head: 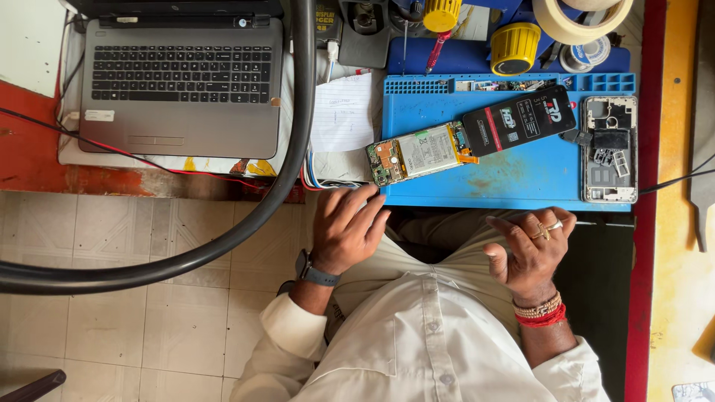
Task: The person sits at a repair bench with a disassembled smartphone. They handle the phone chassis and battery assembly, lift and reposition the frame, then hold the phone display panel and squeeze liquid adhesive from a yellow bottle onto it, rotating the panel to apply adhesive along its edges.
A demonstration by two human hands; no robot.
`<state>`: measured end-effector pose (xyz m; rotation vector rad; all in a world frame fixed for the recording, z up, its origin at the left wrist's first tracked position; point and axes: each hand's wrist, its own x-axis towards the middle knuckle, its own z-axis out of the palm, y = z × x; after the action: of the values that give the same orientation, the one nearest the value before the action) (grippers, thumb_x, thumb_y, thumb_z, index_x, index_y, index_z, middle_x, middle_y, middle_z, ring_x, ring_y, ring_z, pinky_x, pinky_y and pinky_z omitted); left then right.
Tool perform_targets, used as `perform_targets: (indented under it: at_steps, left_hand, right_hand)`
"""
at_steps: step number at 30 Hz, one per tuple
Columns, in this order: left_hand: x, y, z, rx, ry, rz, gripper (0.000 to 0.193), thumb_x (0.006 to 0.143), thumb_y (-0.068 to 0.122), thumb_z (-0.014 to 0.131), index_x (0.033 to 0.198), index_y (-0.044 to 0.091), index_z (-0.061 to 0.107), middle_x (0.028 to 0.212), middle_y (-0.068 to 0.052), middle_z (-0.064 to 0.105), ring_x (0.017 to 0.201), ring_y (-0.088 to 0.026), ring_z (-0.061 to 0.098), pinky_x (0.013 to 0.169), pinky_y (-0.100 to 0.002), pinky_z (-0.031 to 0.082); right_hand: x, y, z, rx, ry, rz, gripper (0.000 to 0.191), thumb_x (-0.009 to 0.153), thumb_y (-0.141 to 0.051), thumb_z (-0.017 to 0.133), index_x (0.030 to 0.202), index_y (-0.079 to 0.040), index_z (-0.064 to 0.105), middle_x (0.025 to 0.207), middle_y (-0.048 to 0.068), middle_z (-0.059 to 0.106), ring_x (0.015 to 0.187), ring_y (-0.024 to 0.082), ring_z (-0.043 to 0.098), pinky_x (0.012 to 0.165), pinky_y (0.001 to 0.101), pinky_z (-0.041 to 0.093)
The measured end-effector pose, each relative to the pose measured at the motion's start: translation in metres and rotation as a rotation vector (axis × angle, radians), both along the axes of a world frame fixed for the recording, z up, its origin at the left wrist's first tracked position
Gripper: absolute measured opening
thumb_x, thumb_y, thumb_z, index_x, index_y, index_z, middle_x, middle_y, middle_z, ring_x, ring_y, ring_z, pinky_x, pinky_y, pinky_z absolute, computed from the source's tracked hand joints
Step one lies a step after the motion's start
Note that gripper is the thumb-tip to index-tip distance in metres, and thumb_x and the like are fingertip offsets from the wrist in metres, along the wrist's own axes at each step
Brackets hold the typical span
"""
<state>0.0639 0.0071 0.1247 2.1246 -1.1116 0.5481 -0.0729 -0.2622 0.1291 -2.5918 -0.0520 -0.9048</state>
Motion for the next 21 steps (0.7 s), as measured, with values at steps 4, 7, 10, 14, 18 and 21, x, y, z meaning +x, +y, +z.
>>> perform_targets:
  at_steps: [4, 7, 10, 14, 18, 21]
  left_hand:
    - [0.014, -0.013, -0.001, 0.13, 0.038, 0.011, 0.036, 0.088, 0.02, 0.081, 0.119, 0.005, 0.068, 0.137, -0.009, 0.064, 0.116, -0.03, 0.056, 0.099, -0.047, 0.043]
    - [0.027, -0.02, -0.005, 0.064, 0.055, -0.014, 0.06, 0.09, 0.021, 0.079, 0.142, 0.005, 0.055, 0.14, -0.009, 0.061, 0.126, -0.031, 0.053, 0.108, -0.047, 0.04]
    - [0.037, -0.021, -0.006, 0.0, 0.192, -0.072, 0.072, 0.089, 0.017, 0.076, 0.152, 0.004, 0.042, 0.142, -0.007, 0.062, 0.129, -0.028, 0.054, 0.113, -0.047, 0.039]
    - [0.043, -0.024, -0.003, 0.013, 0.212, -0.094, 0.078, 0.086, 0.018, 0.077, 0.153, 0.001, 0.04, 0.137, -0.006, 0.063, 0.13, -0.028, 0.052, 0.114, -0.048, 0.036]
    - [0.041, -0.021, 0.003, -0.001, 0.252, -0.121, 0.078, 0.085, 0.018, 0.079, 0.152, 0.002, 0.042, 0.138, -0.008, 0.063, 0.134, -0.03, 0.051, 0.116, -0.048, 0.036]
    - [0.046, -0.029, 0.005, -0.01, 0.228, -0.15, 0.076, 0.086, 0.017, 0.079, 0.151, 0.002, 0.042, 0.143, -0.012, 0.061, 0.136, -0.032, 0.051, 0.116, -0.048, 0.035]
  right_hand:
    - [-0.006, 0.001, -0.008, 0.0, 0.022, -0.001, 0.04, 0.098, -0.048, 0.062, 0.095, -0.012, 0.077, 0.078, 0.003, 0.049, 0.083, 0.025, 0.051, 0.092, 0.0472, 0.037]
    - [-0.011, -0.002, -0.016, 0.0, 0.038, -0.02, 0.037, 0.096, -0.046, 0.065, 0.092, -0.012, 0.077, 0.074, 0.002, 0.049, 0.077, 0.024, 0.049, 0.091, 0.0467, 0.037]
    - [-0.014, -0.006, -0.026, 0.0, 0.052, -0.027, 0.032, 0.096, -0.042, 0.067, 0.093, -0.012, 0.076, 0.075, 0.002, 0.053, 0.077, 0.025, 0.051, 0.091, 0.0463, 0.039]
    - [-0.019, -0.002, -0.039, -0.03, 0.075, -0.002, 0.019, 0.09, -0.028, 0.077, 0.085, -0.01, 0.073, 0.077, 0.004, 0.058, 0.078, 0.026, 0.054, 0.085, 0.0467, 0.041]
    - [-0.026, 0.013, -0.049, 0.021, 0.157, 0.015, 0.023, 0.081, -0.015, 0.084, 0.07, -0.012, 0.064, 0.073, 0.004, 0.058, 0.075, 0.027, 0.055, 0.076, 0.0453, 0.041]
    - [-0.026, 0.012, -0.052, 0.036, 0.165, 0.048, 0.021, 0.078, -0.015, 0.085, 0.07, -0.012, 0.066, 0.072, 0.003, 0.058, 0.073, 0.026, 0.055, 0.072, 0.044, 0.041]
